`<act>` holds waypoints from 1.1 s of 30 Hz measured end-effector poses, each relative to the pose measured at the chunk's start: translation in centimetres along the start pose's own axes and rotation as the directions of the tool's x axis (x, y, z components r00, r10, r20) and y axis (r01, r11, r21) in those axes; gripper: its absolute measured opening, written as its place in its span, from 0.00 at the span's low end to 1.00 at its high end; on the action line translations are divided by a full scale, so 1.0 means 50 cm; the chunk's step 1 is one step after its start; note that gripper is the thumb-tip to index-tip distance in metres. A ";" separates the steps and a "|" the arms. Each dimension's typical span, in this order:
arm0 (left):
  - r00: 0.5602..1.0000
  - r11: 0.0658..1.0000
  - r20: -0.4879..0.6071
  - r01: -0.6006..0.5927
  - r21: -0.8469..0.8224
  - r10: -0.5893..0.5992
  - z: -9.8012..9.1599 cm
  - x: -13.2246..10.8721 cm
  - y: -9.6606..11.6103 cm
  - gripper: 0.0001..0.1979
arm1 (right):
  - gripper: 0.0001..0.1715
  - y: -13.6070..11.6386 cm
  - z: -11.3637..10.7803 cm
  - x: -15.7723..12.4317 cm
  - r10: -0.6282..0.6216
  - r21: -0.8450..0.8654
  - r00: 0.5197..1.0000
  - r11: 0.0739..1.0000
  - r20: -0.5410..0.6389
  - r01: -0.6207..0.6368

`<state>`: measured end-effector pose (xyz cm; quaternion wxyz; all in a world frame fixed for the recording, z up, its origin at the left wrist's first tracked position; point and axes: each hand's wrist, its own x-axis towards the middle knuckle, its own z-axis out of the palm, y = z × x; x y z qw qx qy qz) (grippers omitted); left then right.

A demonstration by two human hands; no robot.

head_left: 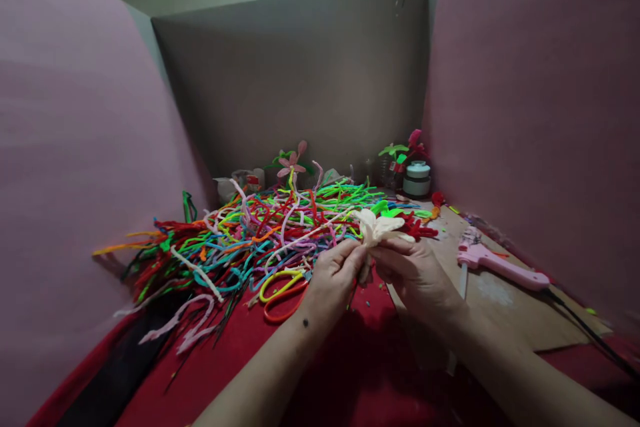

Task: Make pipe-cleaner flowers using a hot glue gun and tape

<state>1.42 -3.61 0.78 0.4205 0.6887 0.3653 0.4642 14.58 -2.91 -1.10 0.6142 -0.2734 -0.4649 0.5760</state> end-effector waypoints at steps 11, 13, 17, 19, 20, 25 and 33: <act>0.984 0.911 0.152 0.146 -0.386 -0.093 0.002 0.003 -0.010 0.12 | 0.14 -0.010 -0.024 -0.004 0.002 -0.133 0.985 0.991 0.175 0.022; 0.971 0.859 0.207 0.205 -0.469 -0.118 0.003 0.003 -0.013 0.11 | 0.15 -0.015 -0.024 -0.003 0.043 -0.121 0.970 0.993 0.239 -0.014; 0.960 0.803 0.232 0.260 -0.536 -0.156 0.006 0.002 -0.020 0.13 | 0.17 -0.029 -0.014 0.001 0.042 -0.148 0.950 0.989 0.310 0.004; 0.968 0.812 0.181 0.247 -0.529 -0.176 0.007 0.001 -0.021 0.15 | 0.16 -0.034 -0.006 0.003 0.042 -0.139 0.963 0.990 0.267 -0.005; 0.972 0.819 0.153 0.235 -0.524 -0.181 0.008 0.001 -0.021 0.15 | 0.15 -0.036 -0.003 0.005 0.052 -0.135 0.971 0.991 0.232 -0.021; 0.985 0.795 0.119 0.174 -0.580 -0.129 0.008 0.002 -0.015 0.13 | 0.16 -0.036 0.007 0.014 0.147 -0.094 0.974 0.987 0.174 -0.133; 0.962 0.723 0.201 0.273 -0.634 -0.187 0.006 0.009 -0.030 0.16 | 0.21 -0.034 0.008 0.013 0.158 -0.141 0.935 0.983 0.319 -0.118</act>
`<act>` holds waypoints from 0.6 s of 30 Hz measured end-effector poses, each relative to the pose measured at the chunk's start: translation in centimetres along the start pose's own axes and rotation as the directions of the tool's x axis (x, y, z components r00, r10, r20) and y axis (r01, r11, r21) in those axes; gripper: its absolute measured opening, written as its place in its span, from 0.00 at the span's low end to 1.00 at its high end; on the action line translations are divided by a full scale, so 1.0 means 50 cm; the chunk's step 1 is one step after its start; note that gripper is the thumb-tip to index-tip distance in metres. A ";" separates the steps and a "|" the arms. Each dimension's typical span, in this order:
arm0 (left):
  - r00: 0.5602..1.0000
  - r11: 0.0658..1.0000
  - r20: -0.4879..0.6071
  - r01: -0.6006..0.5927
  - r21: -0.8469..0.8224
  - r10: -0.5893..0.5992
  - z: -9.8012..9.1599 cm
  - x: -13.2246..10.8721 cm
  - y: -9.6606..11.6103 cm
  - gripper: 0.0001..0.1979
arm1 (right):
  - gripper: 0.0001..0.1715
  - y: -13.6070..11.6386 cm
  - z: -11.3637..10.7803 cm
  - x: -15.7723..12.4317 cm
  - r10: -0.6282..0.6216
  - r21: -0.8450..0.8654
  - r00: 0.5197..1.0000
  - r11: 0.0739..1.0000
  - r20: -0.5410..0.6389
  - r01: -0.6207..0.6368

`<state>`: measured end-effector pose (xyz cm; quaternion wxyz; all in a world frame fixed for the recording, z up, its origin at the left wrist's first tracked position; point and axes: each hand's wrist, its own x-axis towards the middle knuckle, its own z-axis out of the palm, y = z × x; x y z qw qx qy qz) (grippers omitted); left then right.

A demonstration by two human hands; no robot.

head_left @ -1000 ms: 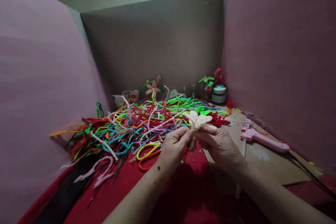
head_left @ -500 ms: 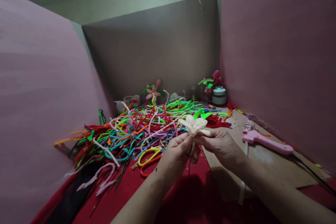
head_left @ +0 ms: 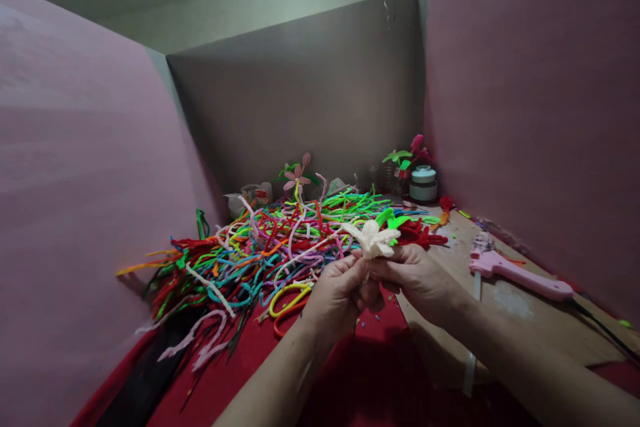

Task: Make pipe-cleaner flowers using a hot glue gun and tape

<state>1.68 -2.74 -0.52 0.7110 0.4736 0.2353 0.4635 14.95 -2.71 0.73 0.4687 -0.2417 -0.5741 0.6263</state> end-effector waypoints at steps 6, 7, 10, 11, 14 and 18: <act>0.997 0.983 -0.067 -0.022 0.183 0.035 -0.007 0.003 0.025 0.15 | 0.13 0.025 -0.010 0.014 -0.094 0.153 0.990 0.982 -0.104 0.109; 0.987 0.957 -0.122 -0.067 0.283 0.105 -0.007 0.000 0.035 0.14 | 0.11 0.026 -0.011 0.017 -0.102 0.170 0.985 0.977 -0.140 0.125; 0.839 0.698 -0.208 -0.252 0.670 0.503 -0.005 -0.015 0.063 0.11 | 0.11 0.027 -0.010 0.022 -0.063 0.163 0.973 0.982 -0.222 0.100; 0.767 0.557 -0.155 -0.295 0.777 0.622 -0.002 -0.021 0.069 0.10 | 0.12 0.027 -0.008 0.023 -0.040 0.146 0.972 0.986 -0.230 0.075; 0.654 0.179 0.097 -0.343 0.922 0.750 0.007 -0.037 0.074 0.07 | 0.15 0.029 0.004 0.021 -0.033 0.054 0.978 0.998 -0.206 0.045; 0.671 0.046 0.183 -0.309 0.950 0.719 0.011 -0.042 0.067 0.08 | 0.13 0.023 0.027 0.014 -0.106 -0.050 0.982 0.994 -0.159 0.100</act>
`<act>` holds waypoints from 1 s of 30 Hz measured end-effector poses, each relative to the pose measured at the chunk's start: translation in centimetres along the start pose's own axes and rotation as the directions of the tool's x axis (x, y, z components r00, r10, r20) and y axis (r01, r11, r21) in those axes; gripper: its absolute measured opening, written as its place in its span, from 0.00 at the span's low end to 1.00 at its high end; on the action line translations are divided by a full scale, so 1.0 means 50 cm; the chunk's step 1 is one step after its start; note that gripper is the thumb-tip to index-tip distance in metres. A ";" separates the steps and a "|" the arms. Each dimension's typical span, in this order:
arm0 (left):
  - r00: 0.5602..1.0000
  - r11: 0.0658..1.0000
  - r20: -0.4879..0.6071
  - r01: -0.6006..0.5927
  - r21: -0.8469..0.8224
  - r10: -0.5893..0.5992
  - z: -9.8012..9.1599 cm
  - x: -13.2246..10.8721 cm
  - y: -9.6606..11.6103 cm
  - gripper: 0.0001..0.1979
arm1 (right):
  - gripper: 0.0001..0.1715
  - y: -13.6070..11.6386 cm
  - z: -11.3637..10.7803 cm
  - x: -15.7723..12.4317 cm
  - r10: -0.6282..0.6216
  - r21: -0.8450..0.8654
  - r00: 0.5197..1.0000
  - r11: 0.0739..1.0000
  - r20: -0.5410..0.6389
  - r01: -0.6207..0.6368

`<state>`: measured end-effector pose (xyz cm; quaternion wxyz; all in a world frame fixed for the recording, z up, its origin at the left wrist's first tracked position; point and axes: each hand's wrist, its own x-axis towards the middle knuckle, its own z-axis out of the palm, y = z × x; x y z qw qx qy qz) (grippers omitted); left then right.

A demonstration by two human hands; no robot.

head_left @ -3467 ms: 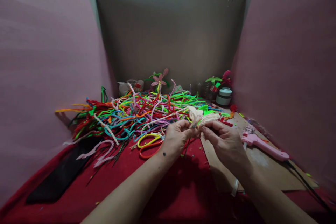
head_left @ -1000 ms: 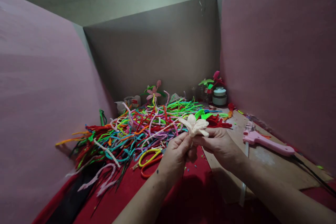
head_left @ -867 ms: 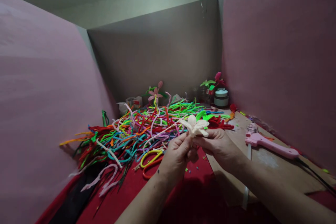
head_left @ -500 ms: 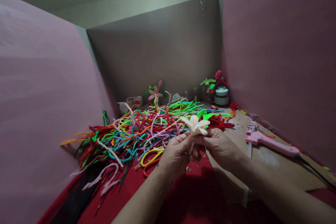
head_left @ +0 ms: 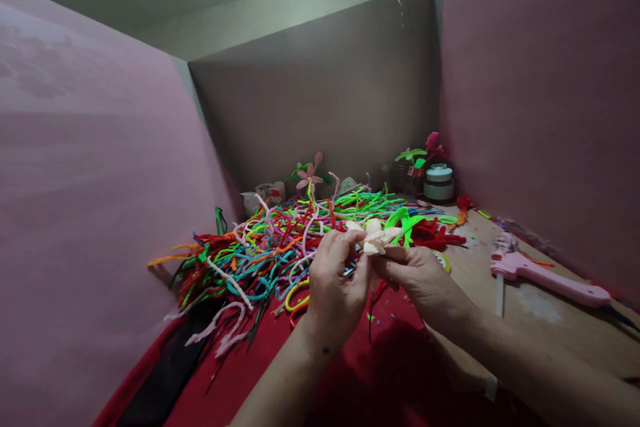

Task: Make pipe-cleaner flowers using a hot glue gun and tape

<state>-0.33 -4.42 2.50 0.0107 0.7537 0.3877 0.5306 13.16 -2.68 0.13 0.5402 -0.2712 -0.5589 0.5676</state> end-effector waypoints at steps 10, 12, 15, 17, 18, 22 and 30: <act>0.894 0.716 0.286 0.448 -0.536 -0.344 -0.030 0.026 -0.019 0.02 | 0.16 0.014 0.006 0.004 0.137 0.125 0.983 0.981 0.119 -0.152; 0.890 0.675 0.302 0.456 -0.580 -0.342 -0.031 0.027 -0.024 0.01 | 0.16 0.022 0.002 0.006 0.160 0.190 0.975 0.963 0.157 -0.188; 0.913 0.728 0.266 0.408 -0.551 -0.311 -0.028 0.026 -0.028 0.02 | 0.14 0.024 -0.002 0.006 0.166 0.218 0.967 0.954 0.195 -0.208; 0.925 0.749 0.244 0.378 -0.544 -0.289 -0.022 0.024 -0.029 0.03 | 0.12 0.019 -0.004 0.005 0.167 0.227 0.965 0.951 0.200 -0.212; 0.932 0.752 0.222 0.362 -0.552 -0.285 -0.018 0.022 -0.029 0.03 | 0.12 0.017 -0.004 0.004 0.165 0.231 0.966 0.950 0.200 -0.210; 0.951 0.774 0.089 0.293 -0.561 -0.295 0.004 0.013 -0.027 0.02 | 0.11 0.009 -0.004 0.007 0.143 0.223 0.974 0.958 0.178 -0.181; 0.956 0.874 -0.155 0.152 -0.462 -0.248 0.011 0.005 -0.021 0.20 | 0.10 -0.009 -0.006 0.030 0.026 0.056 0.999 0.998 0.024 -0.028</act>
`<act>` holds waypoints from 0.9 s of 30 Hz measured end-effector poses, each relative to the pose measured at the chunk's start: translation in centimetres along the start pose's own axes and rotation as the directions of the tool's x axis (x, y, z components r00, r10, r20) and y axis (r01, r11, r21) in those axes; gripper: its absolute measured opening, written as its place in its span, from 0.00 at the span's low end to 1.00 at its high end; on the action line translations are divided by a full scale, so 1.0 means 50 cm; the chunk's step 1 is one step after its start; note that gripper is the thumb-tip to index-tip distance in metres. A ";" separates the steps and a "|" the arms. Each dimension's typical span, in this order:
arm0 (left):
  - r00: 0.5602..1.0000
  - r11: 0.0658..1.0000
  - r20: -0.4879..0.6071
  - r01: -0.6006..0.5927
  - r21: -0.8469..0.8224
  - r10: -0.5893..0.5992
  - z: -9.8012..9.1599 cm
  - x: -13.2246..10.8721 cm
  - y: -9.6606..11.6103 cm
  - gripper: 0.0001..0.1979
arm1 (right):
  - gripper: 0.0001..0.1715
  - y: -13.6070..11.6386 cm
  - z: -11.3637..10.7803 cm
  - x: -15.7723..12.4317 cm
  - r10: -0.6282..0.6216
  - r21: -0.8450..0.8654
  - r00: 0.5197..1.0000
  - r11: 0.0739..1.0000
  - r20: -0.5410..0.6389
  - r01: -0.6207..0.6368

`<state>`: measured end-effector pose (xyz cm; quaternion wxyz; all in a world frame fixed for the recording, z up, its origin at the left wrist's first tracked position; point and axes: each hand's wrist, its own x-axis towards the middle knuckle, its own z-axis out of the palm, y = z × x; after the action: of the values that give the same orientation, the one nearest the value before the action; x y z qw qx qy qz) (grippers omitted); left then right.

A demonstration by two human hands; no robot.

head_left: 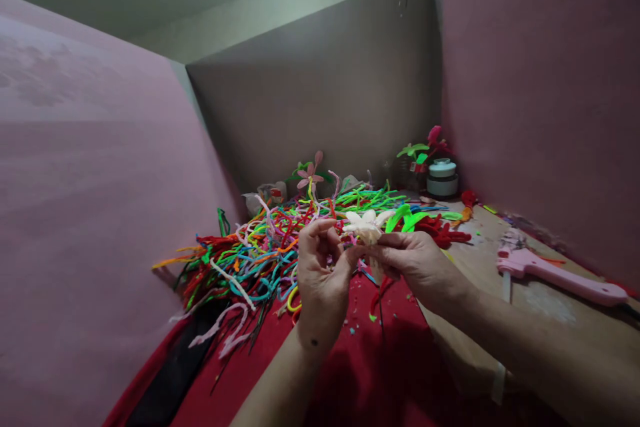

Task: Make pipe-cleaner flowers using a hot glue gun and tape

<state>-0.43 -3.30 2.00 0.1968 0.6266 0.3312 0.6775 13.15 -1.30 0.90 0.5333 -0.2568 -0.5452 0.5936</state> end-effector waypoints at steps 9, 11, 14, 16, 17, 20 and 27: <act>0.867 0.706 0.312 -0.498 0.504 0.389 -0.020 0.014 0.020 0.08 | 0.15 0.014 -0.001 -0.022 -0.299 -0.467 0.954 0.843 0.007 0.267; 0.854 0.669 0.318 -0.520 0.531 0.411 -0.018 0.008 0.023 0.07 | 0.17 0.017 0.000 -0.024 -0.327 -0.518 0.945 0.811 -0.016 0.272; 0.830 0.619 0.326 -0.556 0.555 0.453 -0.018 0.002 0.027 0.09 | 0.19 0.016 0.004 -0.027 -0.362 -0.565 0.932 0.775 -0.032 0.282; 0.830 0.616 0.326 -0.555 0.559 0.453 -0.019 0.002 0.030 0.09 | 0.19 0.016 0.006 -0.028 -0.382 -0.582 0.924 0.757 -0.023 0.299; 0.830 0.609 0.330 -0.556 0.566 0.450 -0.020 0.004 0.031 0.10 | 0.19 0.017 0.006 -0.029 -0.389 -0.585 0.921 0.751 -0.019 0.305; 0.806 0.552 0.381 -0.589 0.591 0.452 -0.020 0.011 0.035 0.08 | 0.16 0.019 0.005 -0.028 -0.394 -0.597 0.919 0.738 -0.004 0.313; 0.779 0.439 0.461 -0.622 0.648 0.424 -0.019 0.014 0.036 0.04 | 0.15 0.027 0.007 -0.029 -0.456 -0.667 0.890 0.661 0.007 0.344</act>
<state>-1.21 -4.27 3.76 -0.2758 0.7923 0.3507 0.4162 12.82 -2.51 -0.65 0.5695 -0.3462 -0.7152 0.2108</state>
